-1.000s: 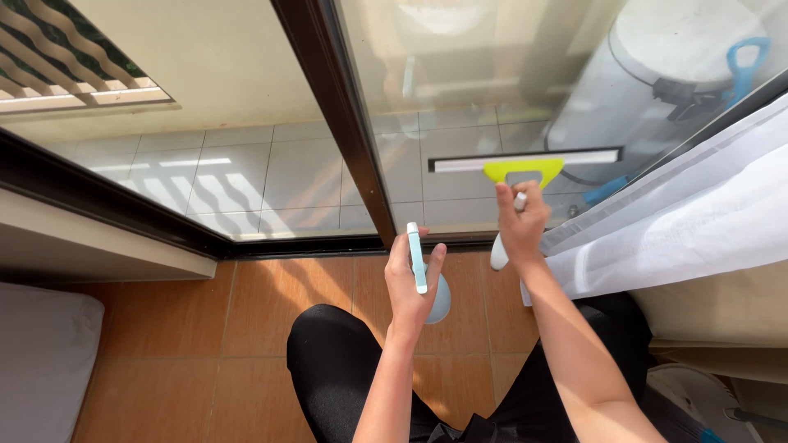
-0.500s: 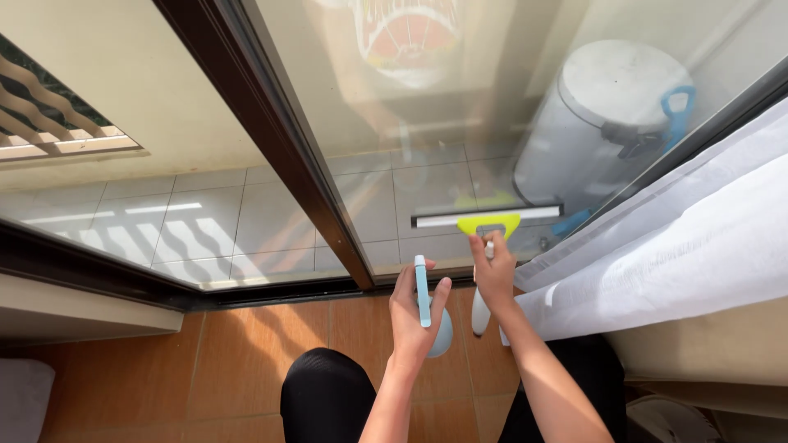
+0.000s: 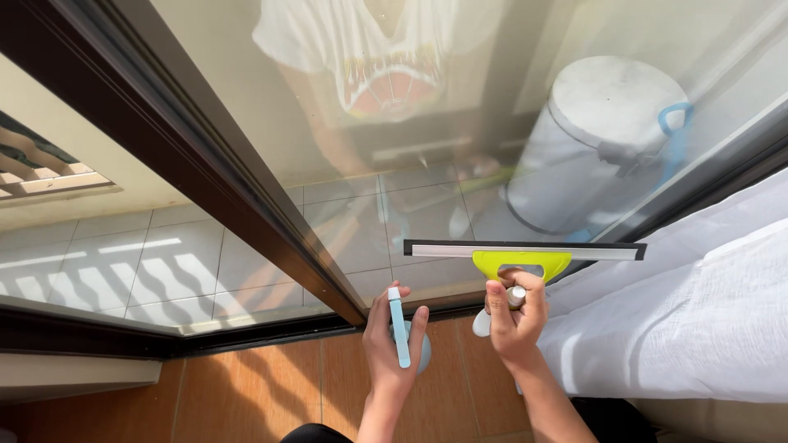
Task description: The person cleans a glass sliding door by spraying a cleaning solution and wiping the surface with a squeegee. They start at the top and work their way down, then kneel to clean the lower sections. Finally, they open the door to clean the frame and the opposite side.
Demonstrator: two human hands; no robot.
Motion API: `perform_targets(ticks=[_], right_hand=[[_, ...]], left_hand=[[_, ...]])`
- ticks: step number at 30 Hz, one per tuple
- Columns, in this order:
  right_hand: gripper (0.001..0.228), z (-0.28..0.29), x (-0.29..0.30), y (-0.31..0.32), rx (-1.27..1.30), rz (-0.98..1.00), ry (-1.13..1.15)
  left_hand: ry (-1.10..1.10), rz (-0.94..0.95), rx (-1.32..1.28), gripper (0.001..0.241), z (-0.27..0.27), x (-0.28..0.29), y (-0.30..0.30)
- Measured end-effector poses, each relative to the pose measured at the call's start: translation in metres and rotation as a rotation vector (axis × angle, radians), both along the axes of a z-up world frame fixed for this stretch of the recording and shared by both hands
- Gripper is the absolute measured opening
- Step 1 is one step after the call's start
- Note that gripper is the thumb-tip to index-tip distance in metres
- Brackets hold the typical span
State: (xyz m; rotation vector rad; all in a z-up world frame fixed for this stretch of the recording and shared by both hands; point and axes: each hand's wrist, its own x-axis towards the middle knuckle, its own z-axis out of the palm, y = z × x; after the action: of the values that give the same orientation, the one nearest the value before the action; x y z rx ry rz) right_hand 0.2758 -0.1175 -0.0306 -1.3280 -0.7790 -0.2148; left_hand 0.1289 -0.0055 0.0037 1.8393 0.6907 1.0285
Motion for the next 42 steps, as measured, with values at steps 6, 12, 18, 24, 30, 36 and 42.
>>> perform_targets(ticks=[6,12,18,24,30,36,42], right_hand=[[0.018,0.096,-0.015,-0.004,-0.068,0.058,-0.016],[0.048,0.196,-0.046,-0.004,-0.248,0.003,-0.112],[0.070,0.287,-0.063,-0.003,-0.226,0.124,-0.058],[0.070,0.405,-0.106,0.021,-0.241,0.306,0.068],[0.052,0.483,-0.146,0.050,-0.101,0.672,0.245],[0.041,0.555,-0.226,0.092,-0.150,0.822,0.353],[0.054,0.589,-0.319,0.129,-0.338,1.138,0.344]], left_hand=[[-0.044,0.035,-0.070,0.034,0.089,-0.018,0.005],[-0.040,0.081,-0.188,0.037,0.205,-0.040,0.008],[-0.135,0.176,-0.070,0.031,0.323,-0.072,0.016],[-0.178,0.272,-0.078,0.031,0.419,-0.124,0.028],[-0.175,0.245,-0.105,0.030,0.506,-0.189,0.032],[-0.259,0.271,-0.026,0.035,0.567,-0.286,0.018],[-0.111,0.347,-0.065,0.039,0.571,-0.343,0.015]])
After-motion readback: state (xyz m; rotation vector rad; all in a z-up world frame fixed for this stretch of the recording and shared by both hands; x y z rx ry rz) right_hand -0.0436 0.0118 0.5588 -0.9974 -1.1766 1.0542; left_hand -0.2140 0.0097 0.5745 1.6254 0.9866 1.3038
